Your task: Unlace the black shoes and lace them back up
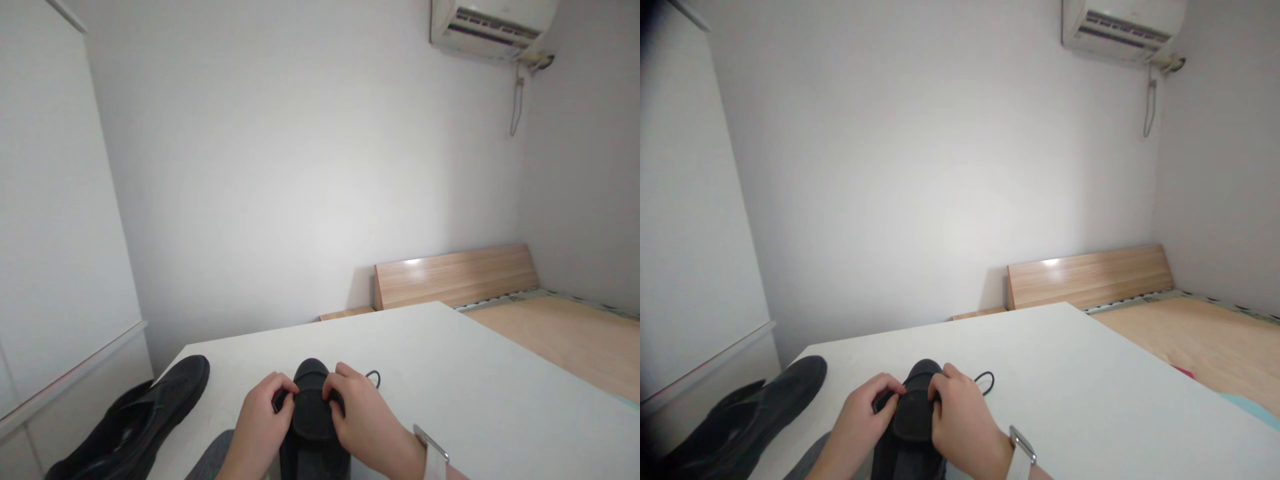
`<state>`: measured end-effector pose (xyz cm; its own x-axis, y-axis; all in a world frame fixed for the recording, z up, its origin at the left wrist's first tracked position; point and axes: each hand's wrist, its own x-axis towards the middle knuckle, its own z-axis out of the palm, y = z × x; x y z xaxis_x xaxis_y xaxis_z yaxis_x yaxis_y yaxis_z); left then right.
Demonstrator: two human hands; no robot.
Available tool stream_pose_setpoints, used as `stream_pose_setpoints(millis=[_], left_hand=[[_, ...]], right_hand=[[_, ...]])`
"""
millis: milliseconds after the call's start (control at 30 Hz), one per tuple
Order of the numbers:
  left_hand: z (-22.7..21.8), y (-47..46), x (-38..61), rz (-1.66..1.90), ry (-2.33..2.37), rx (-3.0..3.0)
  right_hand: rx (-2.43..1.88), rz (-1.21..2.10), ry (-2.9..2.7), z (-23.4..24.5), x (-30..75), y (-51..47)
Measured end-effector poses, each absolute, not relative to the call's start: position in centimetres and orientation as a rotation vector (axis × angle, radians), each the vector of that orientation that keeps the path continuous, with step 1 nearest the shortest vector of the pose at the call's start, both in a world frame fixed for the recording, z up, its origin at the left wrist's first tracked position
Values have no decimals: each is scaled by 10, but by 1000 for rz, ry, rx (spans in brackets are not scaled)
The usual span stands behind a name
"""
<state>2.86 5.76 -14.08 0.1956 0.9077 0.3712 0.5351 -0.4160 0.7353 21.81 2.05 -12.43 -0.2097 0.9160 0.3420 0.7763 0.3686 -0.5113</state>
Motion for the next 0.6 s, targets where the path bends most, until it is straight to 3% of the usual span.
stream_pose_setpoints(millis=[467,600], left_hand=[[-143,53,18,1096,1507,2375],[-146,49,18,1417,1324,2600]], right_hand=[[-1499,159,-1984,-124,210,21],[-1201,157,-1956,-127,205,20]])
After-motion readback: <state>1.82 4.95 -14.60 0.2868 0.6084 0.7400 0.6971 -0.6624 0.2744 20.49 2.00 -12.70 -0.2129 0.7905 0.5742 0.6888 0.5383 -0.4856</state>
